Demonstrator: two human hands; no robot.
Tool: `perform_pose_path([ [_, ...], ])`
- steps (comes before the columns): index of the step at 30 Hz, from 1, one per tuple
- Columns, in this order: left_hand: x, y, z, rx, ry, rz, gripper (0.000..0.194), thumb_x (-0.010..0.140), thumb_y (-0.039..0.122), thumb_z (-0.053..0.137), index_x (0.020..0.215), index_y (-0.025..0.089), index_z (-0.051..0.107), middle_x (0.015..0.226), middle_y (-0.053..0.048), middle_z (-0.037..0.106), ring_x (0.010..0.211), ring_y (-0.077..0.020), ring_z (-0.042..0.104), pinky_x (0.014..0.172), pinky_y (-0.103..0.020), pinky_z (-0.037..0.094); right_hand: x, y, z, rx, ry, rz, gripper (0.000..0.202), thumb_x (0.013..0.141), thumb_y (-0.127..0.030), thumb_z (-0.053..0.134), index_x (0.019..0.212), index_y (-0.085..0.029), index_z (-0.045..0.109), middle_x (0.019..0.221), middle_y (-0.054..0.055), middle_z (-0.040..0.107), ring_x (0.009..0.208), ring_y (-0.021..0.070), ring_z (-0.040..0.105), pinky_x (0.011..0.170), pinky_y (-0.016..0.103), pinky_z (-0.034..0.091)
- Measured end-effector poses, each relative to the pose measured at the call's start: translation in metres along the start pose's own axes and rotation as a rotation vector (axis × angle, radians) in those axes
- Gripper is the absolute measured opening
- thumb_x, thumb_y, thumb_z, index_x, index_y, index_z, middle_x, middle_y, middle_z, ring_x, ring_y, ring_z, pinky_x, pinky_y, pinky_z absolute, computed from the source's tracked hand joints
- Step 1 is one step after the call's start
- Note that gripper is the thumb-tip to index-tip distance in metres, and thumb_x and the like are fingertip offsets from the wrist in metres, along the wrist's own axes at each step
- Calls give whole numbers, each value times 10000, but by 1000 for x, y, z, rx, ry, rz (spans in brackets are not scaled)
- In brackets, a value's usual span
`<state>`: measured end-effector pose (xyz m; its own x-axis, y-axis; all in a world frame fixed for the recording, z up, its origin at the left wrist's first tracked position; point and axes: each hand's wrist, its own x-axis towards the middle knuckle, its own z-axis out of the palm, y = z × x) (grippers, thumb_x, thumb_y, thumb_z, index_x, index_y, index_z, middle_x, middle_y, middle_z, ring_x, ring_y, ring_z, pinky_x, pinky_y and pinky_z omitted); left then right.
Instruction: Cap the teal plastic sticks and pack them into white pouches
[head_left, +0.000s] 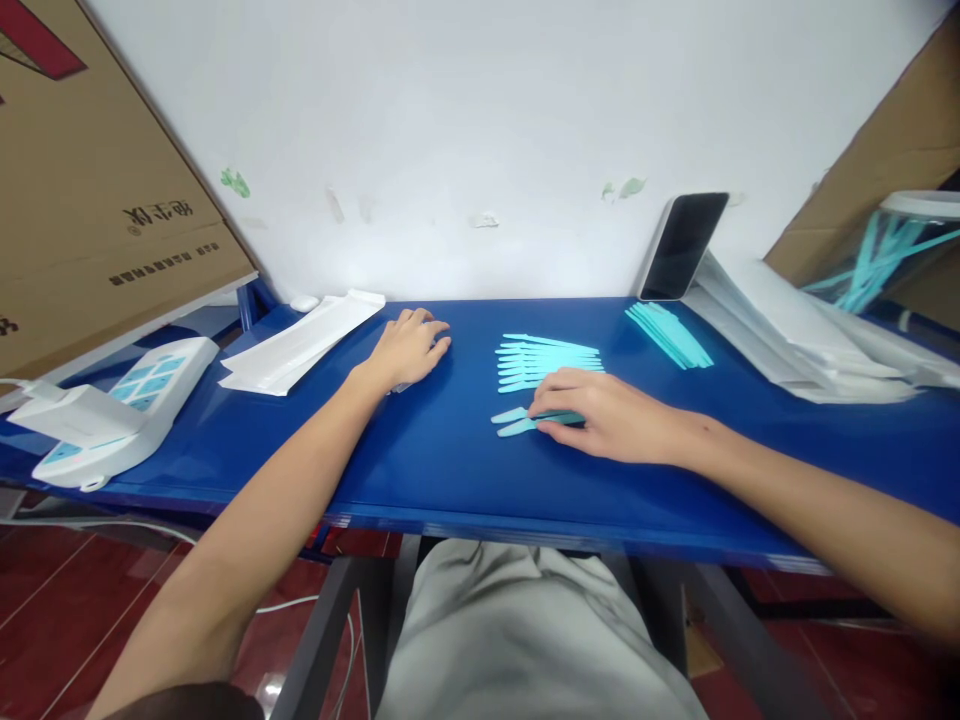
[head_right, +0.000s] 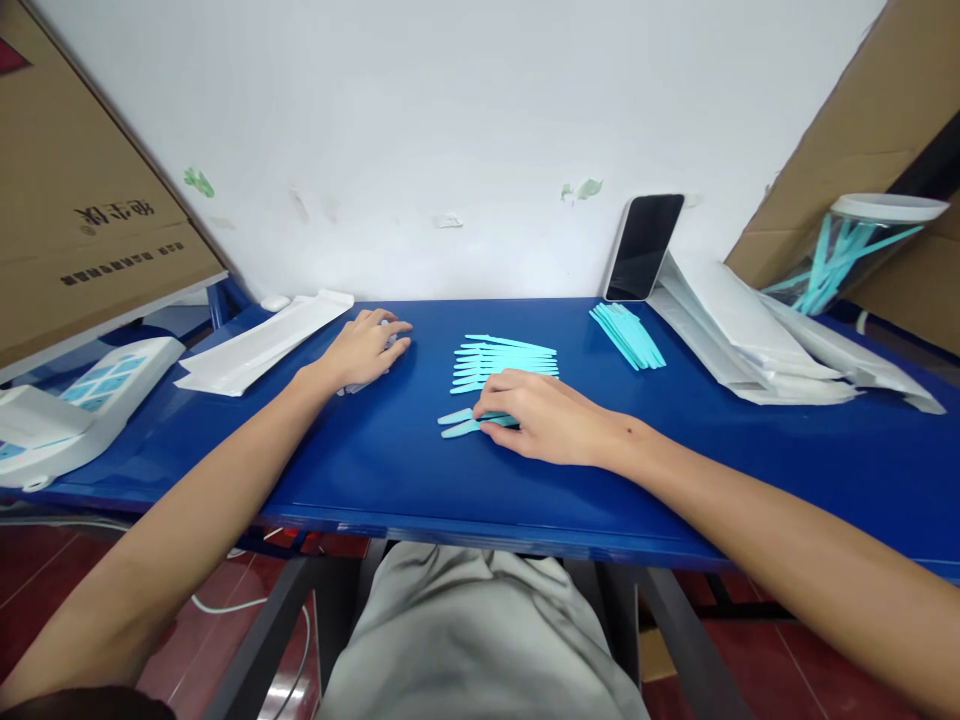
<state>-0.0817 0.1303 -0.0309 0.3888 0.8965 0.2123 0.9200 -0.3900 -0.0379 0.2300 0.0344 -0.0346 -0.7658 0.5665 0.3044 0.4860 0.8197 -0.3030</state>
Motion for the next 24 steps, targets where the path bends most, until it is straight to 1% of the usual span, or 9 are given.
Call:
perform_pose_path([
  [3, -1, 7, -1, 24, -74, 36, 488, 1038, 370, 379, 1370, 182, 683, 1409, -177, 613, 1305, -380, 533, 1087, -583, 443, 0, 0, -1, -9, -14, 11, 213, 1006, -297, 578, 1078, -221, 765, 1068, 97, 744, 977, 258, 701, 849, 393, 558],
  [7, -1, 17, 1, -29, -40, 74, 474, 1022, 383, 418, 1342, 188, 708, 1408, -183, 620, 1354, -400, 498, 1097, -605, 442, 1, 1, 1, -27, 5, 20, 211, 1013, -313, 574, 1077, -228, 757, 1054, 93, 744, 962, 255, 701, 821, 377, 546],
  [9, -1, 21, 3, -44, -18, 65, 481, 1026, 388, 422, 1379, 198, 688, 1475, -179, 572, 1417, -397, 450, 1140, -603, 412, 1, 1, 1, -41, 15, 29, 210, 1017, -328, 570, 1073, -234, 750, 1051, 89, 745, 957, 251, 701, 801, 363, 534],
  [12, -1, 23, 6, -34, -42, 10, 521, 1044, 419, 416, 1486, 213, 601, 1617, -167, 444, 1533, -412, 322, 1211, -626, 327, 2, -1, 0, -46, 23, 49, 219, 1032, -352, 545, 1051, -230, 725, 1026, 82, 740, 912, 237, 688, 752, 345, 499],
  [14, 0, 22, 8, -38, -80, -31, 542, 1053, 440, 403, 1515, 211, 570, 1650, -162, 410, 1563, -428, 277, 1231, -648, 281, 3, -2, -3, -64, 37, 72, 233, 1038, -364, 528, 977, -222, 702, 936, 67, 730, 828, 221, 663, 734, 342, 460],
  [17, 1, 19, 10, -59, -92, -12, 529, 1052, 436, 395, 1482, 203, 598, 1577, -145, 521, 1535, -406, 354, 1240, -633, 281, 5, 0, -7, -135, 71, 164, 226, 1015, -348, 546, 883, -214, 670, 694, -3, 654, 631, 179, 594, 782, 361, 413],
  [20, 1, 20, 10, -72, -50, 36, 491, 1046, 421, 411, 1429, 210, 636, 1503, -130, 596, 1494, -364, 426, 1238, -593, 314, 5, 8, -10, -128, 92, 288, 186, 966, -359, 589, 948, -210, 698, 564, -53, 576, 506, 158, 534, 726, 340, 399],
  [22, 1, 21, 10, -66, -30, 4, 498, 1046, 421, 424, 1452, 211, 621, 1573, -149, 523, 1527, -384, 375, 1239, -612, 300, 4, 13, -10, -73, 96, 361, 219, 950, -380, 588, 995, -212, 721, 525, -58, 555, 478, 167, 526, 618, 311, 369],
  [24, 1, 22, 10, -66, -52, -55, 519, 1052, 439, 423, 1491, 216, 591, 1649, -157, 424, 1569, -422, 290, 1235, -655, 272, 3, 17, -10, -24, 82, 412, 251, 949, -388, 570, 1023, -214, 736, 489, -64, 531, 459, 174, 517, 552, 303, 340],
])
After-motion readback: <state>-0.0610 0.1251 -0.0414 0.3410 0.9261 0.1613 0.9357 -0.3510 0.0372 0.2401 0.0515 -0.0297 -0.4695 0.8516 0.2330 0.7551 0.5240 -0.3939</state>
